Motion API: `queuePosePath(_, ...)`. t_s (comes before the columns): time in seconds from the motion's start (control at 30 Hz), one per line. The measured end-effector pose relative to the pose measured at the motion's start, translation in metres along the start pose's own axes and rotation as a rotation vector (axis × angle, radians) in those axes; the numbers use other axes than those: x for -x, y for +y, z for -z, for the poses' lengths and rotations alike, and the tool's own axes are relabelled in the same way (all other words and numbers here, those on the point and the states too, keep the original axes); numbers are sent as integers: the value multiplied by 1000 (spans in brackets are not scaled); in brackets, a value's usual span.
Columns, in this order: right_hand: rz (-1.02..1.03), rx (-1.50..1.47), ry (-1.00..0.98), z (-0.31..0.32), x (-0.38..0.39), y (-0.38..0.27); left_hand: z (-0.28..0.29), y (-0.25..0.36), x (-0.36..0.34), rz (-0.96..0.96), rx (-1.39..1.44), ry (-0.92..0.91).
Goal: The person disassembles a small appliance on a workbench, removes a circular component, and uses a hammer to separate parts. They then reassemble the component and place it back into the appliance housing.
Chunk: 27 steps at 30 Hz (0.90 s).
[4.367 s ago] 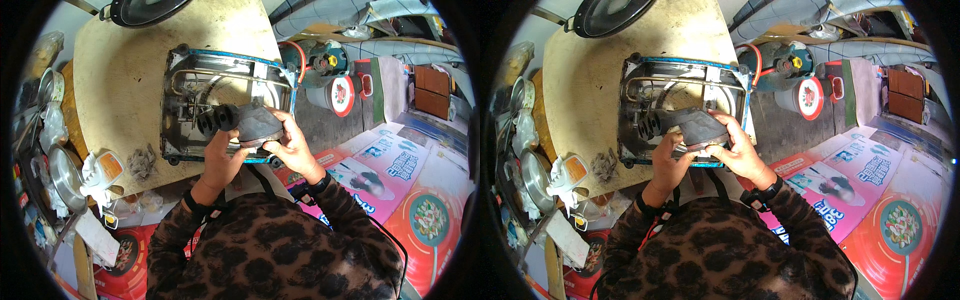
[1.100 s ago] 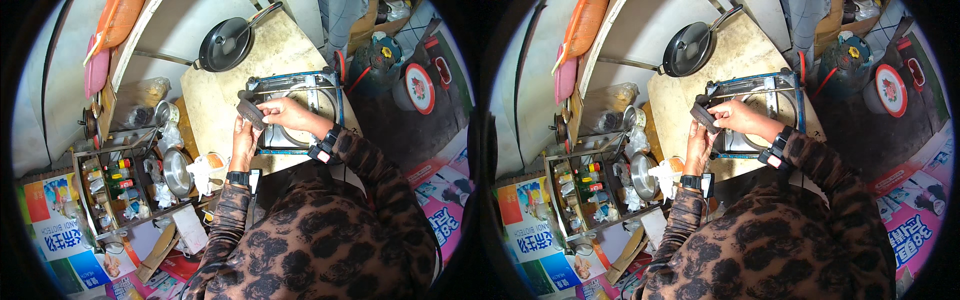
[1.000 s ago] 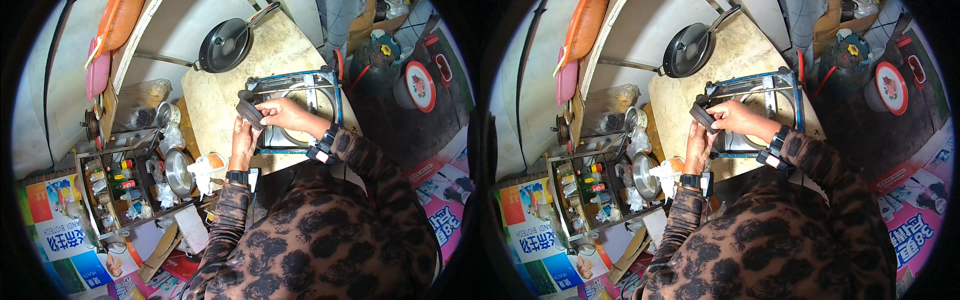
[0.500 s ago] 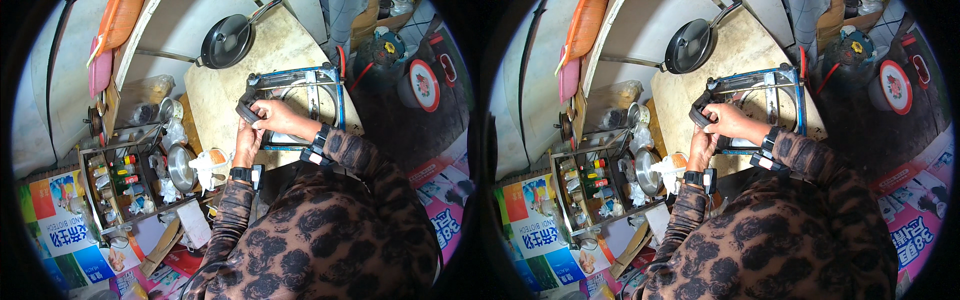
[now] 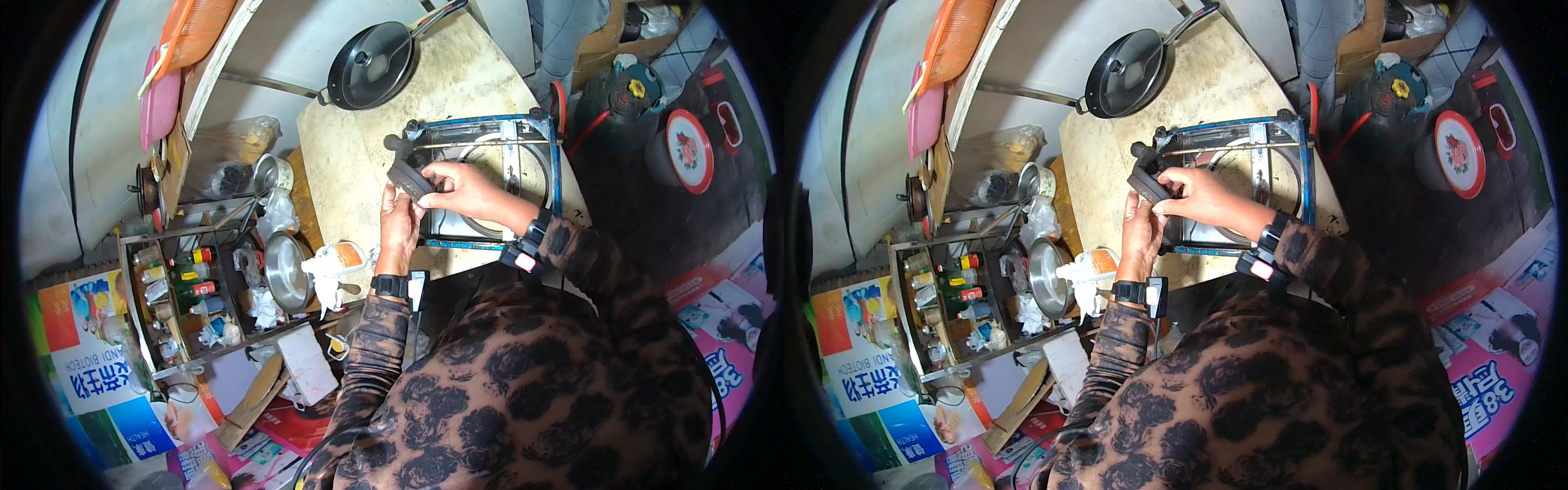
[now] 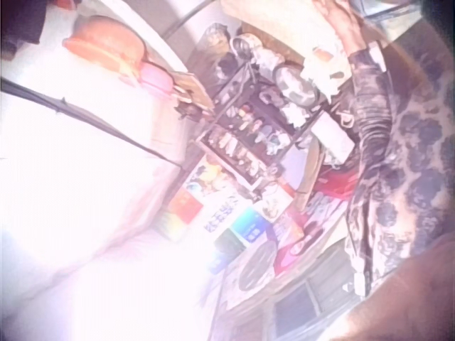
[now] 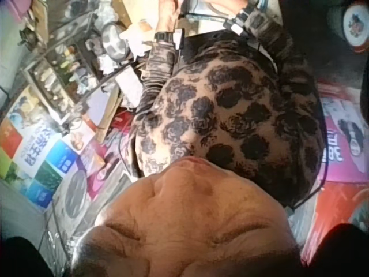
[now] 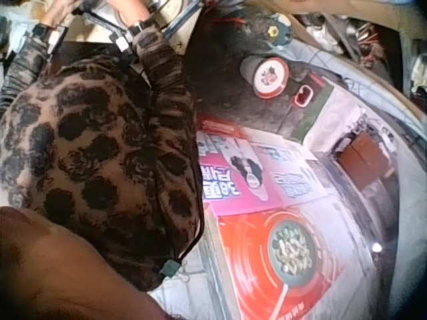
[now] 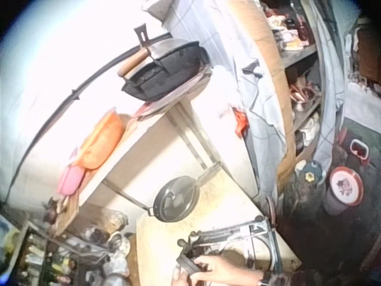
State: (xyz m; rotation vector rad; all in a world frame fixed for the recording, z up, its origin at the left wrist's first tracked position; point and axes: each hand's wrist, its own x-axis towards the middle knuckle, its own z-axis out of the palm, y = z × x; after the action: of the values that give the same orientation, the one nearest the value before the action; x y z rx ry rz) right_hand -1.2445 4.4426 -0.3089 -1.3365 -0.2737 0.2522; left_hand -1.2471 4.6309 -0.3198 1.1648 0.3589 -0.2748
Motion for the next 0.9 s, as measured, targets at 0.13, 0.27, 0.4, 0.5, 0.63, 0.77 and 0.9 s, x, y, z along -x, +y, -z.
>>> queuePosePath(0.13, -15, 171, 70, 13, 15, -15, -5, 2, 4, -66, -136, -14)
queuePosePath(0.27, 45, 420, 148, 21, 24, -22, -16, 0, 6, -84, -168, -62)
queuePosePath(0.4, 15, 403, 255, 23, 34, -19, -31, -6, 3, -58, -164, -106)
queuePosePath(0.5, -30, 517, 327, 36, 34, -17, -37, -14, 6, -28, -46, -154)
queuePosePath(0.63, -383, -65, 232, 70, 38, -16, -40, -23, 4, -6, 147, -234)
queuePosePath(0.77, -415, -379, 209, 87, 43, -5, -46, -30, -6, 54, 184, -221)
queuePosePath(0.9, -344, -577, 201, 98, 48, 2, -44, -30, -22, 163, 342, -336)
